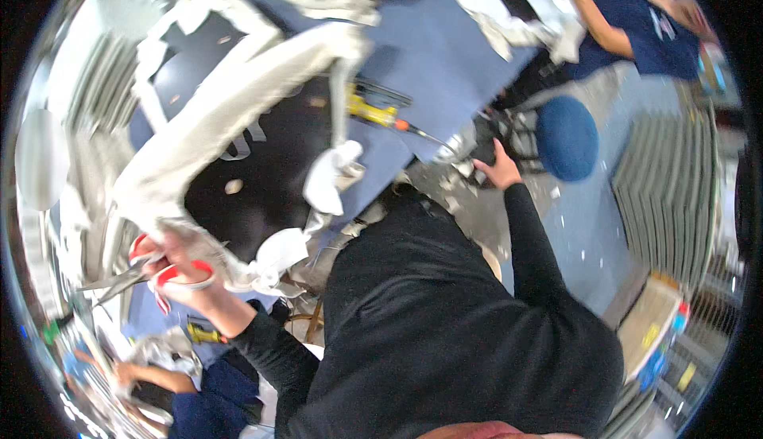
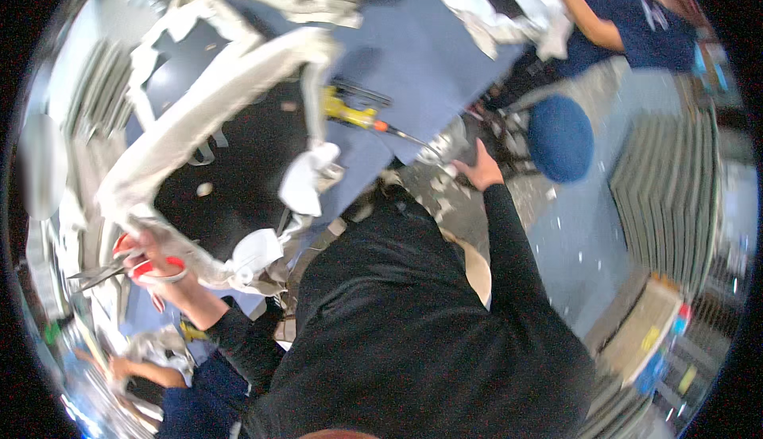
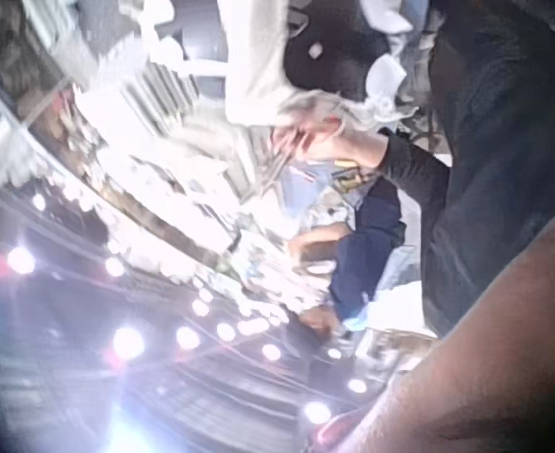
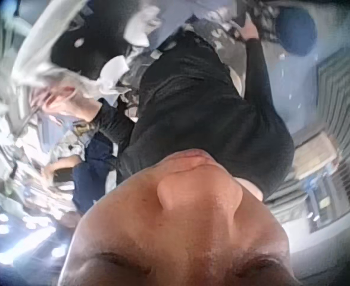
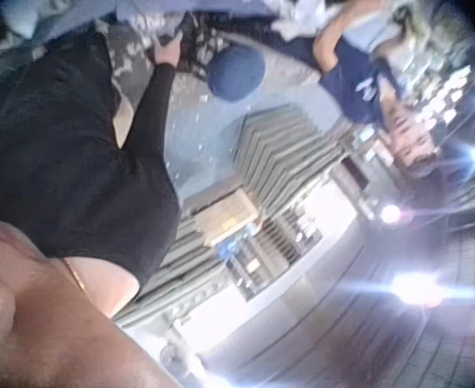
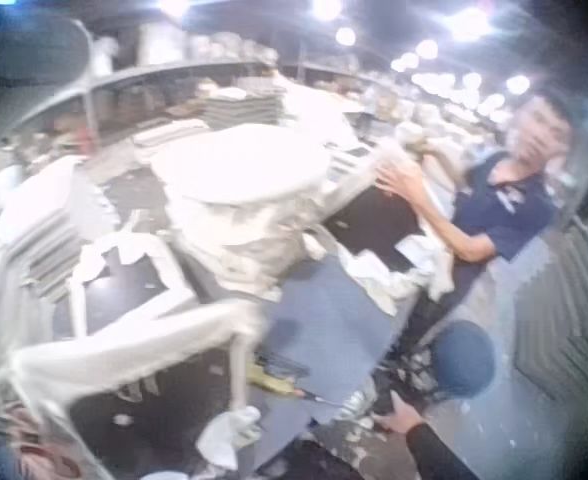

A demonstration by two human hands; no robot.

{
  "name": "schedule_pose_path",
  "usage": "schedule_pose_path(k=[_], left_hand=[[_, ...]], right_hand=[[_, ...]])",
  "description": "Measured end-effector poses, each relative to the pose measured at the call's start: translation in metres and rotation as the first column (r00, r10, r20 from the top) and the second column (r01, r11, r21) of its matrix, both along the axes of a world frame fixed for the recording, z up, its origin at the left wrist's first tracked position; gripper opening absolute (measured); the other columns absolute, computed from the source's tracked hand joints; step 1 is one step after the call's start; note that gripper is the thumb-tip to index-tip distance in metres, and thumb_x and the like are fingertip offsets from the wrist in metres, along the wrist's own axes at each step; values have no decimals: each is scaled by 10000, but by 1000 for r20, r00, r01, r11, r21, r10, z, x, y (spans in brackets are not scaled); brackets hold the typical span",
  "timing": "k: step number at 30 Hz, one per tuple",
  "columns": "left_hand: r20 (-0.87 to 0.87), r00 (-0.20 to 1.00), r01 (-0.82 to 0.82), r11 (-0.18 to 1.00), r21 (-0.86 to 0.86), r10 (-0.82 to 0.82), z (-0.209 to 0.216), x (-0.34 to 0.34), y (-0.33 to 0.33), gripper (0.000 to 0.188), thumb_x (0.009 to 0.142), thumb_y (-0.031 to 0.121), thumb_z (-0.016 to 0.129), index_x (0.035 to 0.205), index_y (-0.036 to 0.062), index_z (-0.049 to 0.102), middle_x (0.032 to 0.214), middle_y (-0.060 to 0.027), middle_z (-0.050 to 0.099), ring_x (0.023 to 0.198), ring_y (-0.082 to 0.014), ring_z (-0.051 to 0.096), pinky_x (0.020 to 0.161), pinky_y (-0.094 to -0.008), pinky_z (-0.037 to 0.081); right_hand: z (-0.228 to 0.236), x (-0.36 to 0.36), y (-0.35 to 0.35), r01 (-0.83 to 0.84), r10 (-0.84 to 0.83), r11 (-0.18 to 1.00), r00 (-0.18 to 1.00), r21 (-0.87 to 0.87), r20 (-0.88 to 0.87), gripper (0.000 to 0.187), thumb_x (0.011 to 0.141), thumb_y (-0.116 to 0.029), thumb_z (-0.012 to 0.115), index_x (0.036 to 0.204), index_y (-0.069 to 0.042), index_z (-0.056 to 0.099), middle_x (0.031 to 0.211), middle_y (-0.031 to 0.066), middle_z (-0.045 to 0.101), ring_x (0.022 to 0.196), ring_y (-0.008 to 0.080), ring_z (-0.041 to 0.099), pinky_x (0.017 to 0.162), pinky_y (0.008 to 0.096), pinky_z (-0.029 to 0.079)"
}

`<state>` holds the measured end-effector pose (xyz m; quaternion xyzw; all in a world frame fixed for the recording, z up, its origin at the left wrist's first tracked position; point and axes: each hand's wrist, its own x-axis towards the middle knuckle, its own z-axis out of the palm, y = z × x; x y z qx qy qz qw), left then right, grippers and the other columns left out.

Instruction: The person uses a staple gun to attach fabric to a foam cushion and a seat frame. They trim excess fabric with scissors and adjust the material to fit the contours of the furniture parts. The person works on multiple cushion pieces, securing the fabric and ensuring a smooth finish.

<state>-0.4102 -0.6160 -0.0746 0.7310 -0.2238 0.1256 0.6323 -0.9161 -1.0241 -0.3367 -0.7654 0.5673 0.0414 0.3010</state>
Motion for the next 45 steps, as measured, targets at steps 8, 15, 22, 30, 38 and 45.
schedule_pose_path(k=[8, 15, 22, 30, 38, 45], left_hand=[[-290, 828, 75, 608, -791, -480, -127, 33, 73, 421, 1094, 357, 647, 1420, 100, 578, 1378, -93, 668, 1304, -227, 651, 1104, -427, 554], [-350, 920, -154, 658, -737, -177, -65, 26, 47, 517, 1109, 262, 646, 1569, 95, 477, 1481, -126, 633, 1265, -240, 699, 1019, -425, 614], [-253, 938, -255, 966, -46, 236, -22, 65, 4, 294, 1021, 318, 808, 888, 123, 634, 787, 58, 627, 722, -41, 524, 648, -258, 425], [-223, 948, 62, 816, -575, -229, 43, -44, -90, 280, 908, 65, 890, 962, 65, 615, 1069, -51, 734, 980, -112, 670, 879, -296, 560], [-204, 956, 98, 886, -454, -210, 73, -55, -102, 345, 881, 127, 919, 1091, 18, 668, 892, 11, 675, 803, -66, 570, 731, -256, 503], [-218, 815, 353, 757, -550, -538, 59, -62, -89, 313, 973, 95, 837, 873, 111, 541, 821, 67, 564, 768, -30, 515, 676, -231, 432]], right_hand=[[50, 125, 64, -259, 54, 940, 757, 223, 651, 951, 907, -259, 882, 1697, -105, 376, 1628, 163, 529, 1501, 331, 490, 1261, 490, 373], [171, 153, 58, -258, 176, 966, 588, -23, 790, 971, 850, -170, 885, 1675, -52, 387, 1608, 169, 533, 1464, 305, 523, 1243, 462, 395], [299, 325, 114, -513, 638, 709, 173, -484, 751, 951, 822, -63, 851, 1656, 2, 400, 1541, 185, 589, 1422, 261, 565, 1225, 419, 412], [293, 397, 152, -355, 564, 810, 249, -468, 788, 932, 864, -57, 801, 1666, 36, 336, 1618, 282, 504, 1507, 361, 507, 1256, 436, 381], [301, 352, 183, -454, 535, 798, 231, -397, 813, 946, 801, -32, 807, 1592, 20, 292, 1575, 213, 428, 1457, 342, 488, 1237, 451, 385], [387, 355, 139, -501, 859, 441, -6, -745, 512, 627, 820, -79, 830, 1398, -63, 590, 1536, 213, 527, 1450, 381, 525, 1207, 467, 419]])
